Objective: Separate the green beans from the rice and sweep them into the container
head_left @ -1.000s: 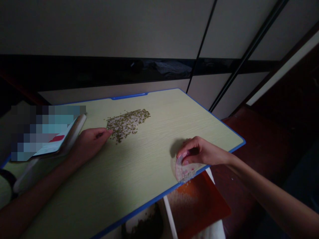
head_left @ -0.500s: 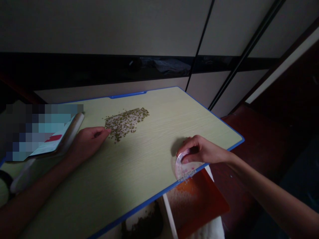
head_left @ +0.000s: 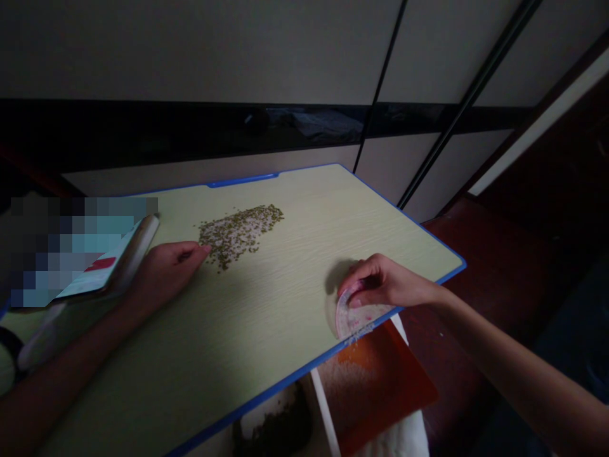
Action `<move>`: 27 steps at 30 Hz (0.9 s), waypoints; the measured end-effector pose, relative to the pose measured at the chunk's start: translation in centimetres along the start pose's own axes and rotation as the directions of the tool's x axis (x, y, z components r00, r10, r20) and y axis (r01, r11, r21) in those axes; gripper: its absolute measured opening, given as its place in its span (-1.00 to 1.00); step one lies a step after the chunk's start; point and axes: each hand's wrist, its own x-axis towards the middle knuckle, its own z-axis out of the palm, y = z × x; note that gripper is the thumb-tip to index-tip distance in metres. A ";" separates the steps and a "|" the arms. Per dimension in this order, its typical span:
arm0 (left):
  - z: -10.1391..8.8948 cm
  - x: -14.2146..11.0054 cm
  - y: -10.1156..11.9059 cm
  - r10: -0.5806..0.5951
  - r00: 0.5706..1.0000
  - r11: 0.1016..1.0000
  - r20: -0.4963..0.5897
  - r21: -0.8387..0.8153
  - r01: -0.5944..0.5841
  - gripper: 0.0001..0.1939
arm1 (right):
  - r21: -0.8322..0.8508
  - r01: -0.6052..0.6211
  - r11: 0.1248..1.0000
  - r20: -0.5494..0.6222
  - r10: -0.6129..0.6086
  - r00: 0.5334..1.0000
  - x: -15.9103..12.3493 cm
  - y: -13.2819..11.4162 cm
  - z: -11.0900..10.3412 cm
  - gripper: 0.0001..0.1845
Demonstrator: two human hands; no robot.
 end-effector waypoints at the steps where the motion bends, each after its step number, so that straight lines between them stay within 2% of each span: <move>1: 0.0 0.0 0.0 -0.002 1.000 1.000 0.003 -0.002 0.002 -0.60 | -0.002 0.001 1.000 -0.001 -0.001 1.000 0.0 0.0 0.0 -0.73; 8: -0.1 0.0 0.2 -0.015 1.000 1.000 0.020 0.010 0.015 -0.60 | 0.011 0.025 1.000 -0.008 -0.025 1.000 0.7 -0.4 0.0 -0.77; 19: 0.0 -0.1 0.3 0.007 1.000 1.000 0.008 -0.009 -0.007 -0.61 | -0.026 0.105 0.994 0.146 -0.101 0.984 1.6 -1.0 0.4 -0.82; 27: -0.1 -0.1 0.1 0.016 1.000 1.000 0.012 -0.018 -0.016 -0.61 | -0.070 0.136 0.988 0.168 -0.123 0.978 1.1 -1.2 -0.2 -0.84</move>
